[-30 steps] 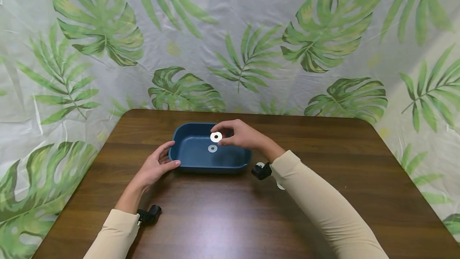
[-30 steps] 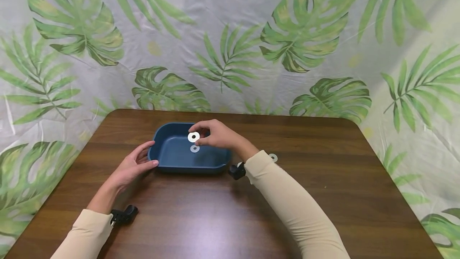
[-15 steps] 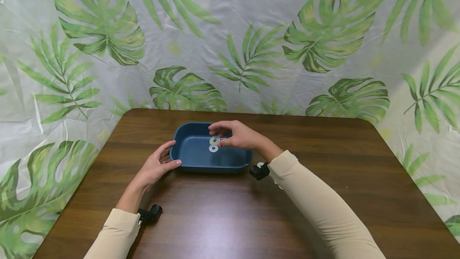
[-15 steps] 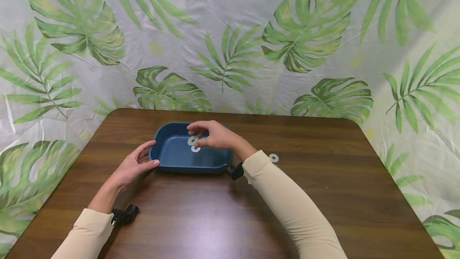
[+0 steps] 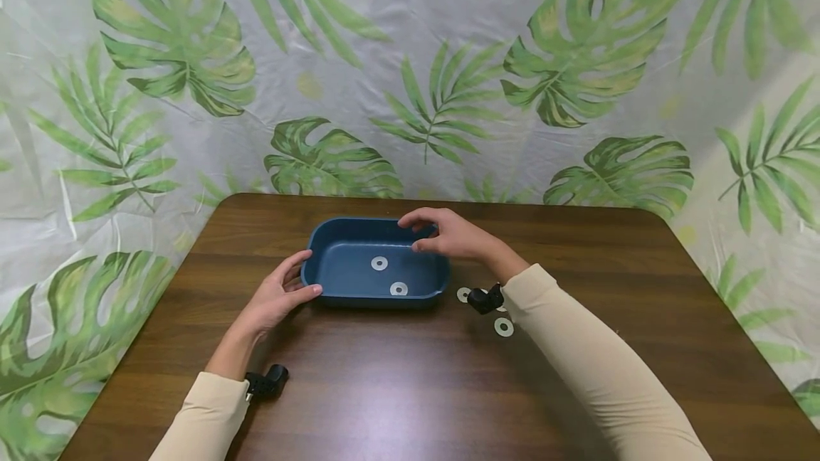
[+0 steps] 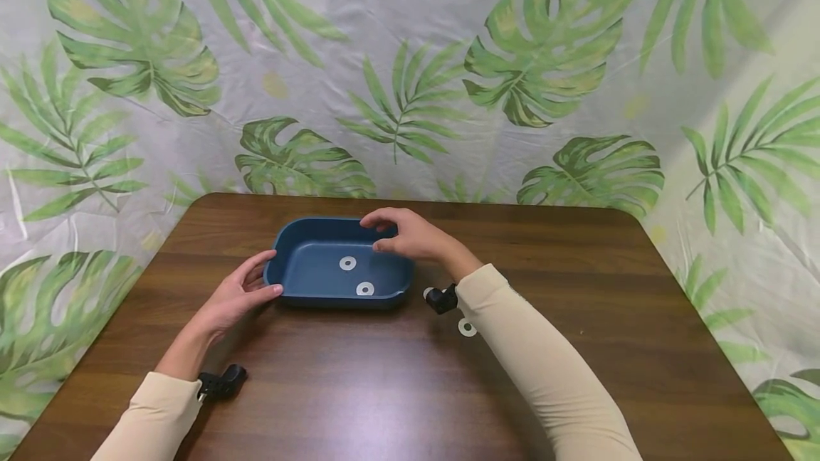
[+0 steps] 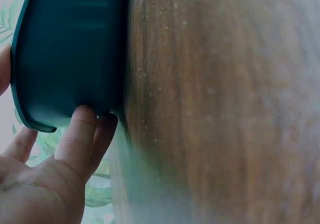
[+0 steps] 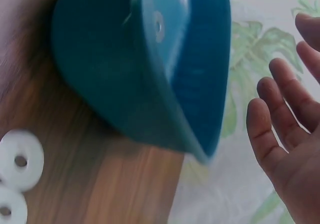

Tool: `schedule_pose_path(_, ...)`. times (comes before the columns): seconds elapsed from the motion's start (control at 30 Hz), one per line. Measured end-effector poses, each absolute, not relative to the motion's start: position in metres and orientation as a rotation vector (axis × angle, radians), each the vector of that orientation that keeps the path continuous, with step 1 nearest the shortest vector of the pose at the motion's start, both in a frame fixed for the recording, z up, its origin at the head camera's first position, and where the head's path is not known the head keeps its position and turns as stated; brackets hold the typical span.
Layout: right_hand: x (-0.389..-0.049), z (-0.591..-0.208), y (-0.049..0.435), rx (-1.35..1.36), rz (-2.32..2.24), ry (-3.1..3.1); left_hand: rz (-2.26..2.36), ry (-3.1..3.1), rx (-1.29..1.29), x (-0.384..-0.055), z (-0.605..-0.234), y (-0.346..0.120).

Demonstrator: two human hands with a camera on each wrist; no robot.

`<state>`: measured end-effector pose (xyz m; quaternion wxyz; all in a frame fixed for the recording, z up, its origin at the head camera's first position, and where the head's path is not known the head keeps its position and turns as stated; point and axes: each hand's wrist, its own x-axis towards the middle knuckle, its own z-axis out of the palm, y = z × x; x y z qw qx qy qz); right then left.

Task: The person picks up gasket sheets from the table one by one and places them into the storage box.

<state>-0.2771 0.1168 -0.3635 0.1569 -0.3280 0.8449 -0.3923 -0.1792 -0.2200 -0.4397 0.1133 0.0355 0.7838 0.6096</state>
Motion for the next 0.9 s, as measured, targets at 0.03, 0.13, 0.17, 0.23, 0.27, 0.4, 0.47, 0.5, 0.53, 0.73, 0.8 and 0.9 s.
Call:
schedule_pose_path(0.03, -0.276, -0.363, 0.12, -0.94, -1.113, 2.428, 1.787, 2.301, 0.104, -0.179, -0.44, -0.22)
schedule_pose_path(0.13, -0.274, -0.36, 0.133, -0.932, -1.089, 2.455, 1.786, 2.304, 0.102, -0.179, -0.441, -0.22)
schedule_pose_path(0.17, -0.273, -0.358, 0.137, -0.933, -1.079, 2.462, 1.788, 2.303, 0.102, -0.179, -0.441, -0.221)
schedule_pose_path(0.23, -0.27, -0.356, 0.148, -0.936, -1.069, 2.468, 1.793, 2.3, 0.098, -0.179, -0.441, -0.221)
schedule_pose_path(0.27, -0.268, -0.355, 0.154, -0.939, -1.069, 2.468, 1.794, 2.299, 0.097, -0.179, -0.441, -0.221)
schedule_pose_path(0.4, -0.262, -0.353, 0.179, -0.975, -1.056, 2.483, 1.792, 2.298, 0.1, -0.179, -0.44, -0.221)
schedule_pose_path(0.47, -0.259, -0.354, 0.192, -0.974, -1.042, 2.501, 1.784, 2.307, 0.1, -0.179, -0.44, -0.221)
schedule_pose_path(0.5, -0.257, -0.356, 0.199, -0.975, -1.031, 2.516, 1.779, 2.312, 0.101, -0.179, -0.439, -0.221)
schedule_pose_path(0.53, -0.255, -0.357, 0.205, -0.97, -1.022, 2.528, 1.773, 2.317, 0.1, -0.178, -0.439, -0.221)
schedule_pose_path(0.73, -0.244, -0.372, 0.24, -0.89, -0.974, 2.559, 1.795, 2.301, 0.105, -0.177, -0.438, -0.22)
schedule_pose_path(0.8, -0.242, -0.376, 0.248, -0.865, -0.97, 2.563, 1.796, 2.299, 0.106, -0.177, -0.438, -0.219)
schedule_pose_path(0.9, -0.239, -0.38, 0.257, -0.841, -0.979, 2.578, 1.782, 2.309, 0.105, -0.177, -0.438, -0.219)
